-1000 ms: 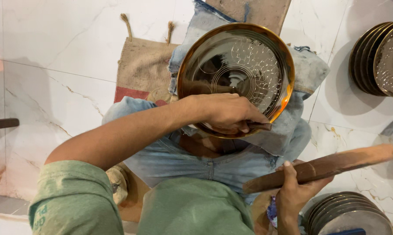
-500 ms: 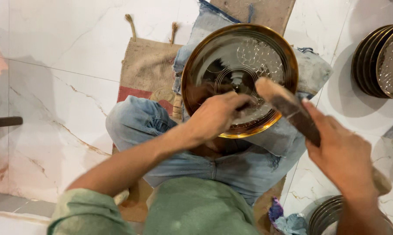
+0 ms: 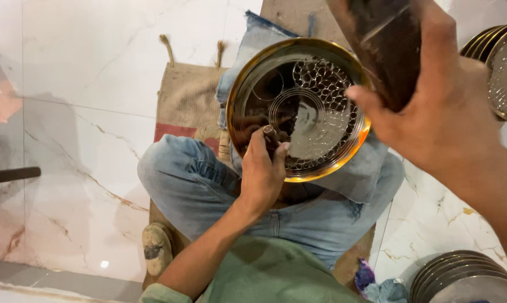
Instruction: The person sits cross-legged on the floor with a decorative brass plate on their lap and hammers a punch against the plate's surface, working the tool around the patterned areas to emboss the design. They reposition the punch and rotate their grip repeatedly while striking with a wooden-handled hammer.
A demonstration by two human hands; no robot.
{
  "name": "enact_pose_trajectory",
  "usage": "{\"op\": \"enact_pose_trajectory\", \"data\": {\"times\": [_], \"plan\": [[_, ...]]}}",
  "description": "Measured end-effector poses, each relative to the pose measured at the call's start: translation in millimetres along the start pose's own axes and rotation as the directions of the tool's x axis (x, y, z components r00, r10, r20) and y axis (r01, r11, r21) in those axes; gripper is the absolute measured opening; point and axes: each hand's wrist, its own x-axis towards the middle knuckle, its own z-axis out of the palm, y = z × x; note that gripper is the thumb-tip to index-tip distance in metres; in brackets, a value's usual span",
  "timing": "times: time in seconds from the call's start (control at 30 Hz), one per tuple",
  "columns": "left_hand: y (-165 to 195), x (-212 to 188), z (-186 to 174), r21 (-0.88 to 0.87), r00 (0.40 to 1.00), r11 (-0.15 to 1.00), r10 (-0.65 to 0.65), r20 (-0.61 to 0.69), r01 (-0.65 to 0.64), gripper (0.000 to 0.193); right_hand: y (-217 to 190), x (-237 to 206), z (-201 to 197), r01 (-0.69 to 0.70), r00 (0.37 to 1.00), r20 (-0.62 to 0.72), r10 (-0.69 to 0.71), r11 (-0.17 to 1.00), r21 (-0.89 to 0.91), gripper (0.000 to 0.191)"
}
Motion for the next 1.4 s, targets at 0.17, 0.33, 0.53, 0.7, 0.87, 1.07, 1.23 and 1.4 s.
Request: {"op": "enact_pose_trajectory", "data": {"times": [0.17,0.33,0.53,0.7,0.87,1.07,1.23,1.4], "plan": [[2,-1,4,-0.038,0.992,0.994,-0.096,0.086,0.100,0.032,12,-13,12,0.322,0.868,0.491,-0.068,0.831,-0.454,0.085],[0,10,1,-0.024,0.980,0.999,0.030,0.195,-0.026,0.033,29,-39,19,0.018,0.880,0.460,0.119,0.959,-0.283,0.078],[-6,43,-1,-0.096,0.812,0.969,0.243,0.531,-0.227,0.039,53,-102,35,-0.299,0.908,0.266,0.325,0.945,-0.136,0.077],[-4,63,6,-0.109,0.581,0.942,0.285,0.762,-0.319,0.047,49,-182,74,-0.581,0.789,0.220,0.574,0.813,-0.037,0.082],[0,80,8,-0.315,0.338,0.879,0.436,0.834,-0.357,0.046,17,-240,129,-0.526,0.848,-0.056,0.527,0.850,0.032,0.079],[11,94,12,-0.316,0.289,0.891,0.412,0.864,-0.325,0.041,-22,-287,161,-0.759,0.633,-0.074,0.770,0.637,0.132,0.085],[16,99,12,-0.219,0.319,0.924,0.320,0.892,-0.312,0.052,-22,-282,166,-0.630,0.473,-0.149,0.869,0.452,0.631,0.074],[7,105,17,-0.318,0.195,0.827,0.445,0.874,-0.465,0.050,-7,-269,157,-0.705,0.451,0.072,0.889,0.306,0.640,0.084]]}}
